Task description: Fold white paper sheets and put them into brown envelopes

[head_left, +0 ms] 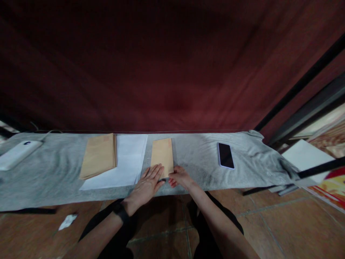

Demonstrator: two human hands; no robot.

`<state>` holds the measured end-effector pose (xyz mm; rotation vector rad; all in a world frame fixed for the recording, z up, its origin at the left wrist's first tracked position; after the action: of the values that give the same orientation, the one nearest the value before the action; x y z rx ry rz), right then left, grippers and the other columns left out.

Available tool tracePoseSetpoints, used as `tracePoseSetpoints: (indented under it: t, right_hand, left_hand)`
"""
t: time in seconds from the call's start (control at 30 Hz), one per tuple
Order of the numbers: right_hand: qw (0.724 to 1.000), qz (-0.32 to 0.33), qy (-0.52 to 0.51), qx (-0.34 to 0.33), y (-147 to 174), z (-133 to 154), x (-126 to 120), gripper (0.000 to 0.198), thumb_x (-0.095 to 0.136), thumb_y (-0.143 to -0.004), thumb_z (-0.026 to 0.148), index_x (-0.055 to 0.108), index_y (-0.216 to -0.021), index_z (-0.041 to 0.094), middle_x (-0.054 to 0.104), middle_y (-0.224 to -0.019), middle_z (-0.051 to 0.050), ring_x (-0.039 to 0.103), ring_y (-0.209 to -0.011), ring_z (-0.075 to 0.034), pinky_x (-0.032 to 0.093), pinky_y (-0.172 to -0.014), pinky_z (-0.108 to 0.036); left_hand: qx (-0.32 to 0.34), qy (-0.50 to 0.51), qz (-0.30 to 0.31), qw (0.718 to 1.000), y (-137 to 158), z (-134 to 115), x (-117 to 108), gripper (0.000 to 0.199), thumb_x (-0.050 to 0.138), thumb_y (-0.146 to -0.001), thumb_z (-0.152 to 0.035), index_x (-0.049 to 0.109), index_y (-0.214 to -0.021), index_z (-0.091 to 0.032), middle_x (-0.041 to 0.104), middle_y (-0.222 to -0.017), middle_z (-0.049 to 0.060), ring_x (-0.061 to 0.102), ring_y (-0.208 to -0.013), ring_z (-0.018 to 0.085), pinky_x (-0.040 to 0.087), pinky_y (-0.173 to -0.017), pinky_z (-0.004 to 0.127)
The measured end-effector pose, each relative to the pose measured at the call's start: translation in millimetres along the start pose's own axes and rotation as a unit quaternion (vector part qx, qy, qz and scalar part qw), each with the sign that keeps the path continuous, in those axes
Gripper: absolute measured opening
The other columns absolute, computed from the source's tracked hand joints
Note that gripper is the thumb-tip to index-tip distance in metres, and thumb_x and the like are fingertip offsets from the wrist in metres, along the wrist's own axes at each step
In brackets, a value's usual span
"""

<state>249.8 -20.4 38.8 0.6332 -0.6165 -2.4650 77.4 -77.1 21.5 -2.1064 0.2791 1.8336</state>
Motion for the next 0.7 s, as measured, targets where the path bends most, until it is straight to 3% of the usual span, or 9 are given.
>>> tracePoseSetpoints:
  t: [0.13, 0.3, 0.5, 0.7]
  right_hand:
    - [0.999, 0.033, -0.017, 0.032, 1, 0, -6, 0.022, 0.04, -0.101, 0.028, 0.06, -0.095, 0.022, 0.077, -0.075, -0.004, 0.074, -0.067, -0.017, 0.059, -0.064, -0.026]
    - [0.997, 0.051, 0.009, 0.062, -4, -5, -7, 0.031, 0.046, -0.099, 0.04, 0.059, -0.077, 0.023, 0.073, -0.062, -0.004, 0.07, -0.059, -0.02, 0.055, -0.057, -0.027]
    - [0.997, 0.017, 0.077, 0.024, -10, -7, -4, 0.041, 0.046, -0.099, 0.045, 0.055, -0.065, 0.024, 0.069, -0.057, -0.004, 0.061, -0.045, -0.016, 0.047, -0.045, -0.024]
    - [0.994, 0.023, 0.096, 0.039, -12, -8, -4, 0.048, 0.045, -0.1, 0.047, 0.052, -0.059, 0.023, 0.069, -0.057, -0.005, 0.058, -0.042, -0.015, 0.046, -0.043, -0.023]
  left_hand:
    - [-0.009, 0.029, 0.001, 1.0, -13, 2, -1, 0.056, 0.028, -0.106, -0.046, 0.044, -0.152, -0.019, 0.045, -0.158, 0.011, 0.04, -0.147, 0.021, 0.03, -0.122, 0.044]
    - [-0.014, 0.017, 0.023, 0.999, -27, -1, 6, 0.055, 0.024, -0.106, -0.045, 0.037, -0.156, -0.024, 0.035, -0.164, 0.008, 0.03, -0.152, 0.023, 0.026, -0.123, 0.047]
    - [-0.013, -0.011, 0.006, 1.0, -45, 1, 19, 0.056, 0.025, -0.106, -0.046, 0.035, -0.157, -0.026, 0.033, -0.165, 0.007, 0.027, -0.153, 0.024, 0.021, -0.123, 0.049]
    - [-0.028, -0.016, 0.0, 0.999, -77, 10, 22, 0.057, 0.029, -0.105, -0.046, 0.036, -0.157, -0.024, 0.03, -0.166, 0.008, 0.024, -0.154, 0.026, 0.02, -0.124, 0.051]
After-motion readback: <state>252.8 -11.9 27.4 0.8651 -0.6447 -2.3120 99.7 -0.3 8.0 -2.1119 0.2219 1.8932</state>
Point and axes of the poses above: each hand's wrist, its own y-axis away from the middle knuckle, its own x-axis out of the palm, z = x × y, the point moved 3 cm from there along -y, towards the middle knuckle
